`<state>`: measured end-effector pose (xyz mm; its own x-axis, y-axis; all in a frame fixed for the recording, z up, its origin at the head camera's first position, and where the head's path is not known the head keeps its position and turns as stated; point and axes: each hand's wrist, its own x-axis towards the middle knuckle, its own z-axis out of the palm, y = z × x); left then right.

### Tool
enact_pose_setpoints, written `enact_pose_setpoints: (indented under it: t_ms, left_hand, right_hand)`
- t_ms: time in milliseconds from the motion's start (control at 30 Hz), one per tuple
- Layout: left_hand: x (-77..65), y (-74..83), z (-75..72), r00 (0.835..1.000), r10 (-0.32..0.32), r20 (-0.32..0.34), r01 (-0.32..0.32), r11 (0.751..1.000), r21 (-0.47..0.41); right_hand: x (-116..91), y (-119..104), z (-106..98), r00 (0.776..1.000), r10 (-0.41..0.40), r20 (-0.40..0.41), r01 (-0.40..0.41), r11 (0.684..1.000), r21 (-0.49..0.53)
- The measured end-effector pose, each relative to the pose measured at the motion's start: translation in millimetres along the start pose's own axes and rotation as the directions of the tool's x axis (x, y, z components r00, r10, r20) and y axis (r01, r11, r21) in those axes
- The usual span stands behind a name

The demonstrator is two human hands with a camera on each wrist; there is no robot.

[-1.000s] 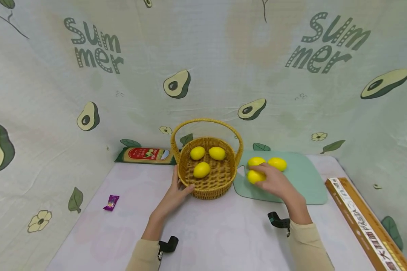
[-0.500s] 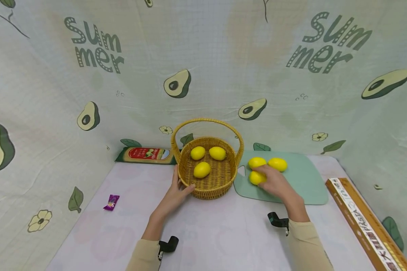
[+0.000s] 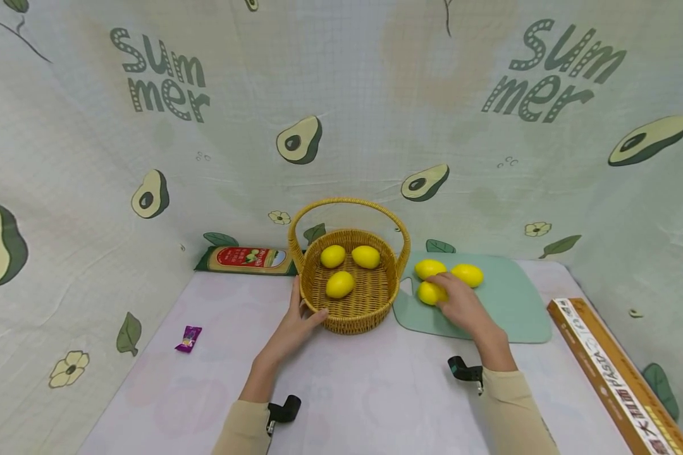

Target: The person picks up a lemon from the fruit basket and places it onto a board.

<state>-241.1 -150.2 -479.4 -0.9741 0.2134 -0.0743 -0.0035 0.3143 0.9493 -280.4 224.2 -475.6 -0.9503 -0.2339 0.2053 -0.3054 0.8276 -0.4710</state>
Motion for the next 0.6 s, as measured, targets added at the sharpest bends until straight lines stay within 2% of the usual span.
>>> enact_pose_setpoints:
  t_ms: [167,400,600]
  left_hand:
    - [0.4,-1.1,-0.5,1.000,-0.009,-0.006,0.009,1.000,0.021]
    - [1.1,-1.7,-0.7,1.000,-0.015,-0.013,0.016,0.999,0.032]
    - [2.0,-3.1,-0.9,1.000,-0.013,-0.014,0.014,0.999,0.038]
  right_hand:
    - [1.4,1.7,4.9,1.000,0.026,-0.015,-0.026,1.000,-0.008]
    - [2.3,4.5,6.2,0.999,0.007,-0.047,-0.008,0.999,-0.032]
    - [2.2,0.1,-0.6,0.999,0.027,-0.019,-0.028,0.999,-0.031]
